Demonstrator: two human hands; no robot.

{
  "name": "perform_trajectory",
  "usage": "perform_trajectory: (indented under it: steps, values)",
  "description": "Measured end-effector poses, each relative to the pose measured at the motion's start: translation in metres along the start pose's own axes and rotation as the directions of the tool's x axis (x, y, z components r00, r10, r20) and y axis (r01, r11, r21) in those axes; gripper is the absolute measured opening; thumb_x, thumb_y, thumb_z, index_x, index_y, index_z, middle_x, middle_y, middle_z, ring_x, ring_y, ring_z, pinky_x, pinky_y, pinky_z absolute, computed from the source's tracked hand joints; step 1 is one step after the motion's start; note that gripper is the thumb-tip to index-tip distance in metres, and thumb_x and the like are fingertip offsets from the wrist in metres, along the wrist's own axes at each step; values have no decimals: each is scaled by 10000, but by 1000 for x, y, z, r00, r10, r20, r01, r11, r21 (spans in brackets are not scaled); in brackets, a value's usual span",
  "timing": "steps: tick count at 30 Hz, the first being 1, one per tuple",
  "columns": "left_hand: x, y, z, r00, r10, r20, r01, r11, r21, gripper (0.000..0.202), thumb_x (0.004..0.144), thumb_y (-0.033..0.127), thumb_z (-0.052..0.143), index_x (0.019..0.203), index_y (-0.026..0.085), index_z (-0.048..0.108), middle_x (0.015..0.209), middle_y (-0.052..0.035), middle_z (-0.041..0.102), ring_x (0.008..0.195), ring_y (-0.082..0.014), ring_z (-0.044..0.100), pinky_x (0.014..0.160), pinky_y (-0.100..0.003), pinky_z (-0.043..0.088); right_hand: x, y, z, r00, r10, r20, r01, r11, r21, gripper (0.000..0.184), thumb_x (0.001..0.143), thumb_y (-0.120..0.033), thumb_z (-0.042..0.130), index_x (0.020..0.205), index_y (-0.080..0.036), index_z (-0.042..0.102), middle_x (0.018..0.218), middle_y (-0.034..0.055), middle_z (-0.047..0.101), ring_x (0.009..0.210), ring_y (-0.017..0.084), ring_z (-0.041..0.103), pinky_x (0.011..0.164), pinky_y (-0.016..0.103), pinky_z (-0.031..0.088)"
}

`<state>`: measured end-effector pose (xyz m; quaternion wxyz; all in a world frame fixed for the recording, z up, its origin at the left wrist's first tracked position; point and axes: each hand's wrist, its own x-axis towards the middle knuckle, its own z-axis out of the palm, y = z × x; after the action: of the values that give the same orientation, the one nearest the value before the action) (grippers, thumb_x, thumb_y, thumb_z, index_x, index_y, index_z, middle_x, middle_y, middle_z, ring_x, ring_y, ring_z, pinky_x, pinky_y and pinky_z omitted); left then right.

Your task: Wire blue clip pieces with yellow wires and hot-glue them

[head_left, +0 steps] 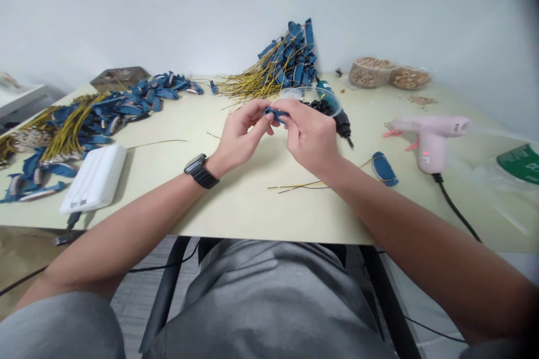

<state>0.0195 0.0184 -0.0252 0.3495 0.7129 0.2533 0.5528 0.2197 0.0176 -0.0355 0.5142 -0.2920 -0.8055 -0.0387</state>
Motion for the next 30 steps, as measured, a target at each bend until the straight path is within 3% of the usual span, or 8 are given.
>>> perform_trajectory:
  steps: [9, 17, 23, 30]
  values:
    - [-1, -3, 3, 998, -55, -41, 57, 997, 51, 474, 1136, 716, 756, 1152, 243, 739, 1075, -61, 824, 902, -184, 788, 863, -352, 667, 0, 1, 1, 999, 17, 27, -17, 1000, 6, 466, 1194, -192, 419, 1438, -280, 806, 1222, 91, 886, 1102, 270, 836, 1044, 441, 695]
    - [-2, -7, 5, 999, -43, -31, 42, 999, -21, 435, 1150, 665, 764, 1135, 233, 712, 999, -43, 803, 879, -171, 772, 874, -338, 666, 1, -5, 0, 999, 33, 32, -33, 999, -1, 446, 1213, -215, 436, 1461, -249, 806, 1248, 110, 884, 1080, 263, 829, 1013, 435, 701]
    - [-3, -7, 8, 996, -81, -39, 80, 996, -26, 410, 1180, 637, 725, 1137, 231, 688, 1020, -46, 808, 904, -164, 775, 891, -330, 661, -2, 0, 3, 1000, -20, -5, 20, 1000, -21, 437, 1235, -249, 435, 1451, -234, 814, 1223, 102, 875, 1093, 242, 837, 1042, 407, 692]
    - [-4, -15, 9, 999, -15, -38, 9, 989, -147, 430, 1148, 630, 800, 1088, 211, 722, 991, -35, 808, 847, -137, 749, 826, -289, 644, -4, 7, 8, 995, -94, -35, 92, 994, -60, 453, 1249, -230, 395, 1464, -211, 793, 1225, 102, 857, 1077, 217, 827, 1023, 382, 694]
